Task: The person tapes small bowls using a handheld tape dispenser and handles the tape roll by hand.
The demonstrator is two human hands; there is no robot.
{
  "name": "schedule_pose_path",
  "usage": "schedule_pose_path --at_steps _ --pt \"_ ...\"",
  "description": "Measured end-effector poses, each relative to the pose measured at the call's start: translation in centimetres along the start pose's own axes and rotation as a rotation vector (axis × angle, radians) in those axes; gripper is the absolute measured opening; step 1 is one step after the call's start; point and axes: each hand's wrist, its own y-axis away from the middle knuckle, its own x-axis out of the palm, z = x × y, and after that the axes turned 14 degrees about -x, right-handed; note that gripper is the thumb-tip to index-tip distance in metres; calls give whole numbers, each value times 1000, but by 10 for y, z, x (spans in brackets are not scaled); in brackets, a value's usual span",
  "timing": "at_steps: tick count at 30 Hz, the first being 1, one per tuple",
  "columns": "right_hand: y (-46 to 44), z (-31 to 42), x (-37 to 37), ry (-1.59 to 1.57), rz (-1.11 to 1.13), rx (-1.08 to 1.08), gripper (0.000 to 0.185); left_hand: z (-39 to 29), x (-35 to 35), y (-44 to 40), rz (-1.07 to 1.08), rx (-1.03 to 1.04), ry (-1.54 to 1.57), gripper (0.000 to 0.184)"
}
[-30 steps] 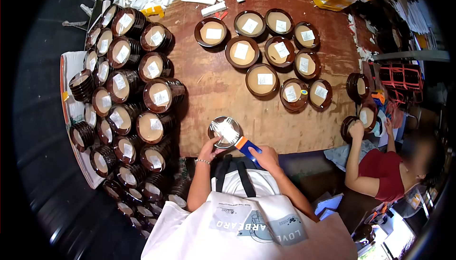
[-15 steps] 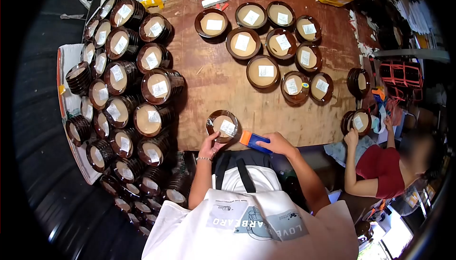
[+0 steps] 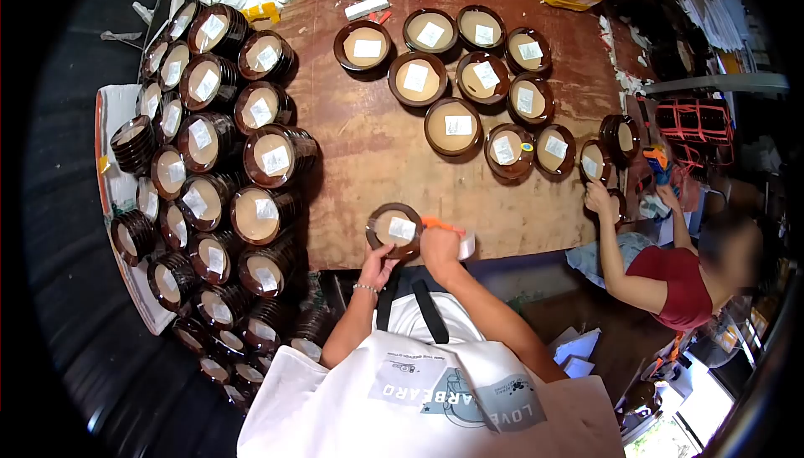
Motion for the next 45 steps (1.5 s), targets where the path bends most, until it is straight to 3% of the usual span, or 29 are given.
schedule_pose_path --at_steps 1,3,5,6,7,9,11,13,15,16,17,19,21,23,25,27,29,31,33,35,39,40,42,45 --pt "2 3 10 123 -130 -24 16 1 6 1 7 -1 0 42" --pt "11 9 16 6 -202 24 25 1 21 0 241 -111 479 43" --pt "29 9 5 -161 -140 114 37 6 25 -7 270 -64 451 46" --pt "39 3 13 -138 -219 119 49 11 22 -8 272 -54 395 45" --pt "47 -4 3 -131 -217 115 49 13 23 -10 280 -41 339 44" --pt "59 -24 -23 -122 -354 197 50 25 26 -7 163 116 -8 40" --pt "64 -45 -40 -160 -332 244 50 35 28 -2 -57 110 -166 37" --pt "69 -65 -39 -209 -310 291 51 30 16 -2 -49 14 -167 63" --pt "71 -86 -29 -304 -393 318 50 25 -10 -19 -133 163 -307 73" --pt "74 -87 -34 -324 -394 349 51 11 25 16 -173 215 -258 78" --pt "76 -89 -31 -321 -398 323 51 15 2 -14 -138 427 -344 71" --pt "79 -89 -23 -365 -354 424 52 0 25 1 -164 354 -487 60" --pt "82 -83 -21 -398 -310 477 55 2 20 -25 -199 604 -522 51" --pt "86 -81 -9 -403 -347 472 57 11 20 -40 -387 792 -612 45" --pt "86 -78 1 -463 -361 435 61 18 15 -44 -483 832 -672 45" --pt "84 -81 11 -511 -342 407 62 13 18 -37 -349 642 -481 46" --pt "80 -83 8 -615 -380 369 64 17 -2 -49 -79 606 -389 61" --pt "71 -100 27 -529 -361 329 65 6 20 6 -89 484 -438 76" --pt "64 -110 27 -567 -319 250 66 23 0 -41 -181 528 -533 74" --pt "52 -115 19 -602 -303 205 66 22 7 -43 -496 606 -721 65" --pt "30 -142 15 -450 -382 126 67 22 3 -81 -563 717 -670 40" --pt "23 -149 15 -482 -417 98 68 3 28 -14 -529 384 -564 33" --pt "15 -159 6 -509 -429 31 70 -1 14 3 -412 419 -501 31" --pt "2 -159 -10 -549 -367 142 64 5 -12 103 -94 559 -230 31"
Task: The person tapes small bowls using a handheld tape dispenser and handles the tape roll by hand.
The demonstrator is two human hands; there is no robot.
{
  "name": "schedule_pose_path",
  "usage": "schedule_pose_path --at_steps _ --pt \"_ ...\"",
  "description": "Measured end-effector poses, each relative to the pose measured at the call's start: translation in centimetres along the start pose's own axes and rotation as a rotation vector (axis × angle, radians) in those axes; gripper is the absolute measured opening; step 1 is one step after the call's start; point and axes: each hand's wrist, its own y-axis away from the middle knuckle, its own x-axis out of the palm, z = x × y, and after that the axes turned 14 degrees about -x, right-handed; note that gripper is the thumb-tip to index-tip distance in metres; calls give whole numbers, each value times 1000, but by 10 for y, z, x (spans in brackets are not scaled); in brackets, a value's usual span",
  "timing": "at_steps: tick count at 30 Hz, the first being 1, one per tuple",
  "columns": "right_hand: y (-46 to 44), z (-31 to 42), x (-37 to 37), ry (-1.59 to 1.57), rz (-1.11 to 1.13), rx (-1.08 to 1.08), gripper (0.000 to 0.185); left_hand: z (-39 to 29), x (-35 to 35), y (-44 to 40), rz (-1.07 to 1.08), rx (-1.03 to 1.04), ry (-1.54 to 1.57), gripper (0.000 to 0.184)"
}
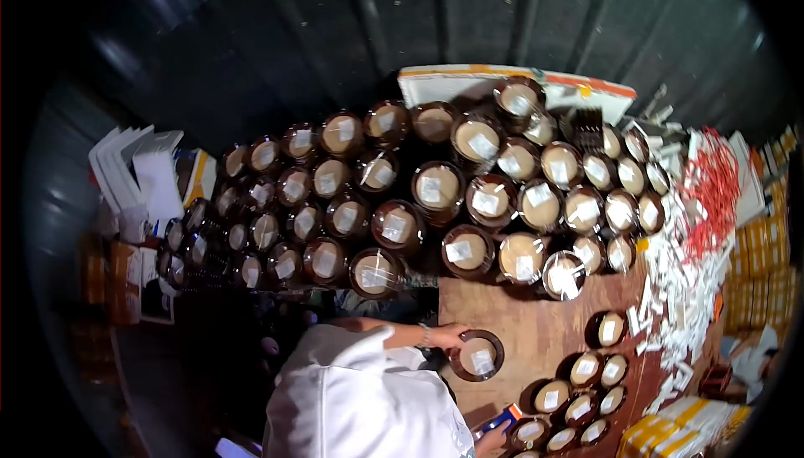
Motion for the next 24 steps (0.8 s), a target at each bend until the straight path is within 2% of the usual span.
schedule_pose_path --at_steps 2,4,6,10,12,14,16,18,20,22,23,24 --pt "-10 4 1 -14 2 -19 63 -27 -35 77 5 38 159 39" --pt "-16 18 6 -26 21 -32 62 -38 -77 150 -136 117 288 41" --pt "-24 35 13 -39 37 -43 62 -19 -133 202 -307 189 420 39" --pt "-32 66 31 -71 81 -67 60 -9 -220 300 -698 426 879 29" --pt "-38 82 38 -93 96 -84 60 4 -265 317 -771 703 1050 23" --pt "-48 97 43 -119 109 -112 59 107 -374 302 -796 910 1208 20" --pt "-58 110 47 -147 117 -128 58 102 -403 319 -981 1009 1535 23" --pt "-68 121 48 -176 123 -141 58 113 -443 326 -1093 1032 1753 27" --pt "-77 133 49 -211 126 -145 57 128 -479 331 -1055 993 1869 28" --pt "-84 134 47 -246 119 -146 56 136 -499 332 -844 1041 2012 34" --pt "-86 133 46 -264 113 -146 56 139 -505 325 -991 1005 1884 42" --pt "-85 136 43 -287 112 -147 56 205 -557 300 -1177 883 1549 46"
